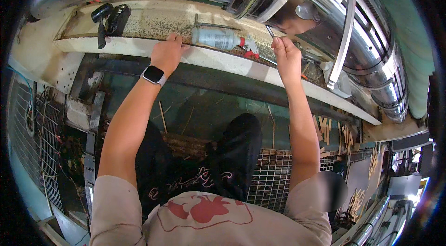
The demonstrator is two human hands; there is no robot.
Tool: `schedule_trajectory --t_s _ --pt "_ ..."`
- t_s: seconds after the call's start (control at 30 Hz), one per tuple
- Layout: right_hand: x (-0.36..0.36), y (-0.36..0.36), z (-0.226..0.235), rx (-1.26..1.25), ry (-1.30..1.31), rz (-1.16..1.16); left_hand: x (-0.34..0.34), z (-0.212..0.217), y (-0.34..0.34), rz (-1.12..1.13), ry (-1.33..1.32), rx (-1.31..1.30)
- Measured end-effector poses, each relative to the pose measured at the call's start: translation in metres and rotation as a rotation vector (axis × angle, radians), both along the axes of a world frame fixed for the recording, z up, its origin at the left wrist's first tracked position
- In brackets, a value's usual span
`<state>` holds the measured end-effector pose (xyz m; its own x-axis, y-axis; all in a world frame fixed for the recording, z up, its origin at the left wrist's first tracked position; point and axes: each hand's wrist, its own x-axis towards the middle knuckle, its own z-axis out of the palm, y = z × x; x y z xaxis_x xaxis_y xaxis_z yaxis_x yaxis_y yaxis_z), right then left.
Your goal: The person sits on a metal grate floor and uses a tape measure to measure a large cylindrical metal machine part. They then use a wrench to tighten bolts on the machine and a screwdriver to adjust components. The person repeatedly measures and adjusts the machinery throughout the clip.
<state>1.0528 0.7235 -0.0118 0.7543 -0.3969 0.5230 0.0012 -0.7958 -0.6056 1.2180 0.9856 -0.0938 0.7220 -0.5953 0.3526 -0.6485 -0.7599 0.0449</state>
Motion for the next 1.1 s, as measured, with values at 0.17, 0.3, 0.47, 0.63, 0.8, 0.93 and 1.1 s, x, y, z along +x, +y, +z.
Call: schedule_trajectory --t_s 0.17,0.3,0.47,0.63,0.8,0.93,1.1 --pt "-0.001 -0.007 0.011 -0.208 -0.063 -0.077 -0.003 0.004 -0.002 0.006 0.027 0.046" --pt "0.002 0.001 0.020 -0.225 -0.074 -0.081 -0.003 0.002 0.002 0.004 0.031 0.068" --pt "0.001 -0.004 0.003 -0.013 -0.051 0.063 0.000 0.002 -0.003 -0.018 0.022 0.067" --pt "0.011 -0.028 0.023 0.280 0.536 0.461 0.009 0.003 -0.003 -0.061 0.010 0.139" --pt "0.017 -0.030 0.028 0.540 0.635 0.573 0.010 0.010 -0.007 -0.021 0.070 0.222" --pt "0.007 -0.033 0.020 0.554 0.538 0.558 0.006 0.011 -0.013 -0.040 0.010 0.239" --pt "0.006 -0.032 0.006 0.608 0.362 0.668 0.005 -0.001 -0.003 -0.073 -0.074 0.240"
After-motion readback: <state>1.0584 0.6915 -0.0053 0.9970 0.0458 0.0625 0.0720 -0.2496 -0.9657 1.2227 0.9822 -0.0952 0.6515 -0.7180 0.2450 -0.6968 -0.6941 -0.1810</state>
